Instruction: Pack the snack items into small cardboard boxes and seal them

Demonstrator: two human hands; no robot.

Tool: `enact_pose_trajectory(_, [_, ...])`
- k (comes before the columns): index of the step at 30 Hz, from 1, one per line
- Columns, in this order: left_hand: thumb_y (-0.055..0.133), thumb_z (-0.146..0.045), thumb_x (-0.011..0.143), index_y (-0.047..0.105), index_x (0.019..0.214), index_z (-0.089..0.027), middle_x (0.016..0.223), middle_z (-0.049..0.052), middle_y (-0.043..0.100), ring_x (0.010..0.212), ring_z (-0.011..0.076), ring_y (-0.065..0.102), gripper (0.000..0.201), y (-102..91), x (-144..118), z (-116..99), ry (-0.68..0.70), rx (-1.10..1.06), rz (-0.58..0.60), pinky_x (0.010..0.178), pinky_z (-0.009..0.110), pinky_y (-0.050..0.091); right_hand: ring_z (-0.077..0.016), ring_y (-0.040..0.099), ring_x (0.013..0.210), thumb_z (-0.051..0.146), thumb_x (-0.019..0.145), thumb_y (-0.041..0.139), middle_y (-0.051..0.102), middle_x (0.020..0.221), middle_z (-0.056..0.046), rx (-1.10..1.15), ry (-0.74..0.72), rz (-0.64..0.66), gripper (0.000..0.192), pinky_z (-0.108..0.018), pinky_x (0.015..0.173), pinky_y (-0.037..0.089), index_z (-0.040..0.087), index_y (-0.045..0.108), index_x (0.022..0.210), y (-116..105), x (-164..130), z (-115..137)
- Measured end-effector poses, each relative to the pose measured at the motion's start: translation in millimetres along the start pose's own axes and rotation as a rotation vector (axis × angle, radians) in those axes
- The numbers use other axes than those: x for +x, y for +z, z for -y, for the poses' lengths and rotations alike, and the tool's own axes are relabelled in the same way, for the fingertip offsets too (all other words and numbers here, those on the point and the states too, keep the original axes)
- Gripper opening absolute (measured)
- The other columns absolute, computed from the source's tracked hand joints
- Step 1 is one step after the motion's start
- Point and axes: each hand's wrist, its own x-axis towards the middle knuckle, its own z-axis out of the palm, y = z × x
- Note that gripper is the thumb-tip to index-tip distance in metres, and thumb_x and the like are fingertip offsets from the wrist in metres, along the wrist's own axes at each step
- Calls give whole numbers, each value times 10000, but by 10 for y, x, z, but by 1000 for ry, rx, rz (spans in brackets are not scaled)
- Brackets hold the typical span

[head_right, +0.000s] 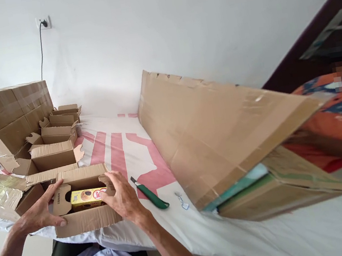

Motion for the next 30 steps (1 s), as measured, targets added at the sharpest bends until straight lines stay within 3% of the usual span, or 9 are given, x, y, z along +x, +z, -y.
enact_pose_trajectory(4, [963,-564,655,274,1747,-258,1744,181,343,1608,469,345,1327,11,6,3,-27,-18,8,1309,603,329,-300,704,1255,454,948,576,749,1359,-119,242,150,16,465,-459,1055,587,226,673,1342,-240,-2,-36])
enact_pose_trajectory(7, [958,-561,647,276,1745,-251,1747,181,344,1594,464,372,1330,20,17,-15,-43,-25,9,1299,587,357,-302,705,1245,433,974,511,757,1335,-140,213,157,-71,460,-472,1056,576,198,674,1335,-323,-21,-173])
enact_pose_trajectory(10, [952,-567,651,279,1742,-259,1738,180,365,1570,468,410,1318,22,20,-24,-29,-21,0,1281,598,384,-304,696,1222,348,970,508,731,1341,-151,28,57,-175,467,-504,1034,584,200,637,1394,-286,-63,-343])
enact_pose_trajectory(14, [952,-570,664,286,1739,-266,1735,179,371,1572,463,409,1301,8,4,-29,-16,-27,3,1284,605,378,-334,597,1360,212,938,531,658,1437,-173,-253,-198,-228,478,-583,1158,510,205,651,1401,-201,-91,-449])
enact_pose_trajectory(19, [961,-567,665,306,1734,-300,1684,161,433,1532,459,462,1281,22,5,-72,33,-21,3,1268,609,406,-333,618,1294,110,961,485,724,1333,-133,-315,-321,-103,424,-610,1147,514,254,762,1248,-240,-64,-345])
enact_pose_trajectory(23, [957,-564,672,295,1736,-317,1660,148,453,1515,449,480,1277,86,60,-115,55,-33,31,1238,594,453,-319,659,1191,151,1023,485,779,1171,-120,-325,-388,19,352,-567,1076,553,254,798,1147,-306,-50,-181])
enact_pose_trajectory(27, [957,-579,672,289,1737,-322,1680,156,431,1520,460,469,1284,126,118,-101,58,-36,51,1231,605,453,-337,673,1152,269,1001,665,779,1178,-132,-410,-350,217,235,-553,1027,553,222,777,1202,-368,-16,-51])
enact_pose_trajectory(30, [954,-583,674,287,1737,-309,1690,170,419,1533,468,454,1285,123,134,-74,38,-44,55,1246,621,427,-340,670,1157,310,914,805,767,1193,-124,-479,-292,336,333,-528,1017,539,218,760,1230,-417,54,-13])
